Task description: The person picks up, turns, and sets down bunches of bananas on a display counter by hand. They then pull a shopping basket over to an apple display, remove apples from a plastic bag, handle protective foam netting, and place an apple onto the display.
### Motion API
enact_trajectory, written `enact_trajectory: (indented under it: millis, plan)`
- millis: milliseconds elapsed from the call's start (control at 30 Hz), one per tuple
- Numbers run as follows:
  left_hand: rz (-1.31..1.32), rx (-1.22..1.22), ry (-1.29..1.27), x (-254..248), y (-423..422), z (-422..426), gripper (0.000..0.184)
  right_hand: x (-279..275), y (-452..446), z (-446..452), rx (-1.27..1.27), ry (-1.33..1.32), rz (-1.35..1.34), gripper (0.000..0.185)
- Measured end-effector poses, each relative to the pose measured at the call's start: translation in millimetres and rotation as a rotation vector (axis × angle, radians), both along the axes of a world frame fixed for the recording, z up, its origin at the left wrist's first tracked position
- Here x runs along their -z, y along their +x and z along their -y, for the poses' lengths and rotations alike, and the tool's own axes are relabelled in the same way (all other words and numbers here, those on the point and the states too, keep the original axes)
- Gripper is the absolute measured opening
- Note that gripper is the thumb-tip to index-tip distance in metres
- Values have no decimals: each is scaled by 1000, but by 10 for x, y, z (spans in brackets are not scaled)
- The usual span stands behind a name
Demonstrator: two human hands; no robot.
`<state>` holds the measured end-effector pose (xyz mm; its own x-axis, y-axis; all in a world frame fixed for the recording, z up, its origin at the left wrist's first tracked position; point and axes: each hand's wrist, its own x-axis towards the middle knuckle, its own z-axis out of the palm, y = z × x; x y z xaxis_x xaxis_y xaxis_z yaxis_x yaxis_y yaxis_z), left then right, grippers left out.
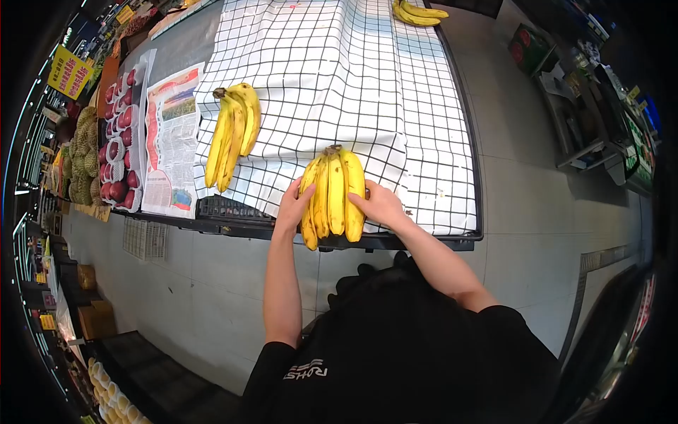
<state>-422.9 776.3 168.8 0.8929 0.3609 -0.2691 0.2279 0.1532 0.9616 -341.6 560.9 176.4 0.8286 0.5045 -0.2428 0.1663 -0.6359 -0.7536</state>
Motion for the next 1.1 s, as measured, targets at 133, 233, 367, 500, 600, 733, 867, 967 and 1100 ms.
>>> enact_trajectory:
  millis: [133, 233, 367, 500, 600, 733, 867, 967, 1100]
  plan:
    - [82, -31, -49, 79, -14, 70, 49, 54, -40, -106, 30, -101, 59, 67]
    - [158, -44, -105, 131, -35, 89, 48, 104, -90, -122, 52, -72, 72, 67]
    - [151, -29, -159, 93, -65, 74, 44, 182, -169, -148, 120, 195, 70, 66]
    - [167, -47, -263, 103, -103, 17, 44, 293, -264, -274, 137, 706, -105, 67]
    - [183, -84, -280, 117, -136, 47, 43, 251, -307, -313, 134, 949, -318, 65]
    - [217, -141, -282, 16, -199, 153, 47, 111, -376, -324, 156, 1089, -346, 64]
    - [294, -182, -252, -254, -321, 336, 51, -207, -457, -211, 124, 1127, -318, 66]
    - [352, -199, -262, -437, -408, 467, 52, -342, -535, -120, 143, 1151, -300, 65]
    - [386, -187, -314, -507, -513, 633, 56, -417, -606, 85, 141, 1020, -220, 67]
